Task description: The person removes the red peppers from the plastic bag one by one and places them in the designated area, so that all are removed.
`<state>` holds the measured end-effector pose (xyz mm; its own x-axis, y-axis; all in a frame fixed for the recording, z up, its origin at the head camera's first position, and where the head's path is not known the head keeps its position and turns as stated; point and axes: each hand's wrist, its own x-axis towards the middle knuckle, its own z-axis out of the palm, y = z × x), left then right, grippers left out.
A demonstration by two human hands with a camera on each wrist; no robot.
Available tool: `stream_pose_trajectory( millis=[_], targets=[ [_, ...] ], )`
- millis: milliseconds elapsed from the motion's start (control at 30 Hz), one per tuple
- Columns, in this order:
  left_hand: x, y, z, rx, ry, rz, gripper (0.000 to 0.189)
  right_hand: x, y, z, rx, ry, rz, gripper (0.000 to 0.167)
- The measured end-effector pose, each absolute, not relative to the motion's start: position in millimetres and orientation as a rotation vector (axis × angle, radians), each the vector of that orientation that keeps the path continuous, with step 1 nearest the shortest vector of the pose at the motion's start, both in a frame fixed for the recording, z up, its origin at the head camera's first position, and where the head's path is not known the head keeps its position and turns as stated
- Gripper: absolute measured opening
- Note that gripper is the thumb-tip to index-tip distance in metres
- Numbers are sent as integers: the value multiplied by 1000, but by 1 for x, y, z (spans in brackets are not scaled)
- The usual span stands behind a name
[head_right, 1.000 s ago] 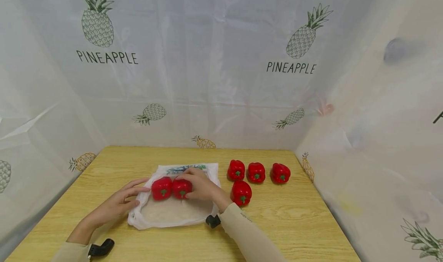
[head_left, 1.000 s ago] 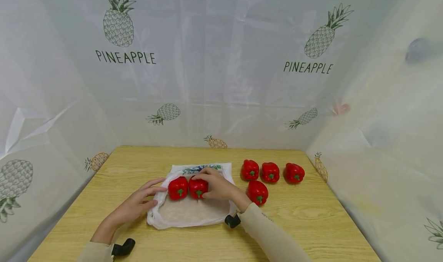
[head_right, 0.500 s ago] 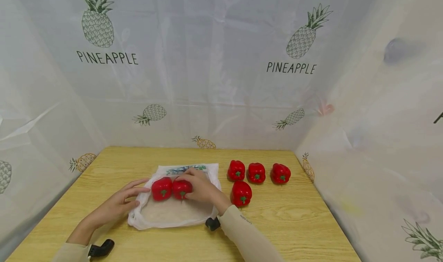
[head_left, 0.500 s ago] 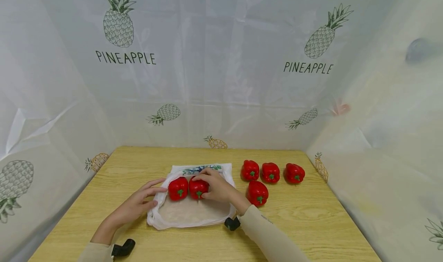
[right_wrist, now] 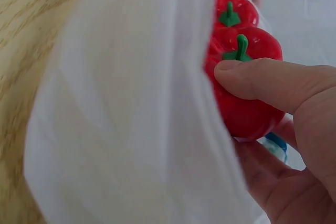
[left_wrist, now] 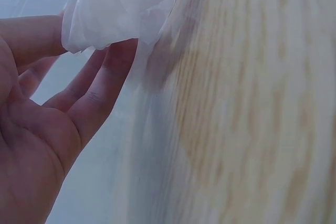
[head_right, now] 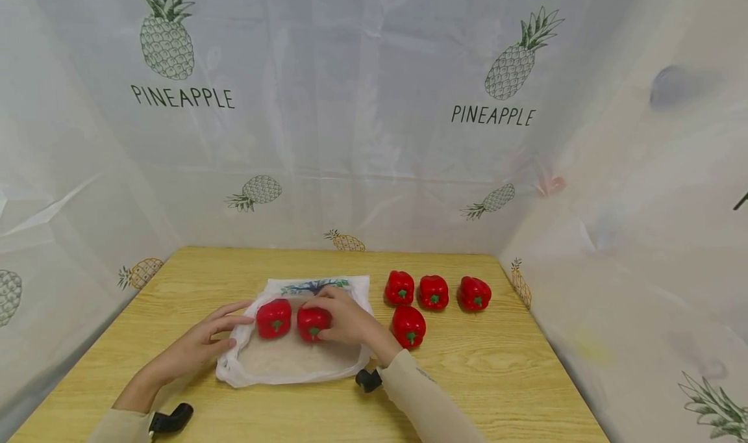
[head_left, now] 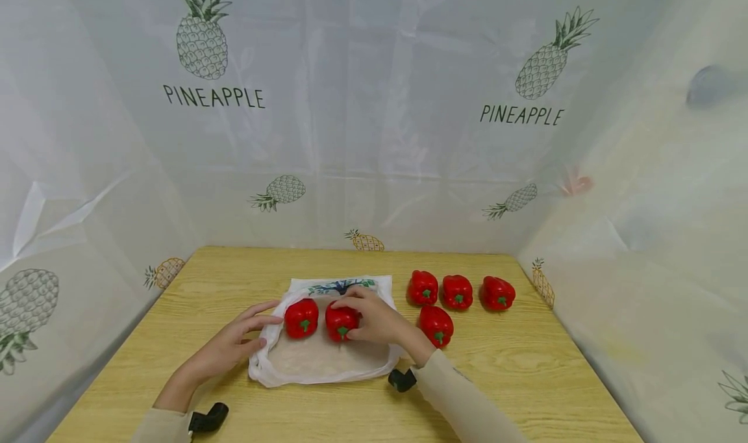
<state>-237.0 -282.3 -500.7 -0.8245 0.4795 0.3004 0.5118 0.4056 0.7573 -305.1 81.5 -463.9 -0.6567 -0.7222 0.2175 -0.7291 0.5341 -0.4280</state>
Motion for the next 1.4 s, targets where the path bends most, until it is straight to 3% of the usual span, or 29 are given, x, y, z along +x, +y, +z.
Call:
stream_pose_trajectory(
  millis=[700,1400],
  targets=[
    [-236,-283,-502,-912,-2603,-1396,36,-294,120,-438,1307,-2721,843,58],
    [-236,-281,-500,-914,-2603,-1394,35,-288,191,-414,1177,-2632,830,61]
  ],
)
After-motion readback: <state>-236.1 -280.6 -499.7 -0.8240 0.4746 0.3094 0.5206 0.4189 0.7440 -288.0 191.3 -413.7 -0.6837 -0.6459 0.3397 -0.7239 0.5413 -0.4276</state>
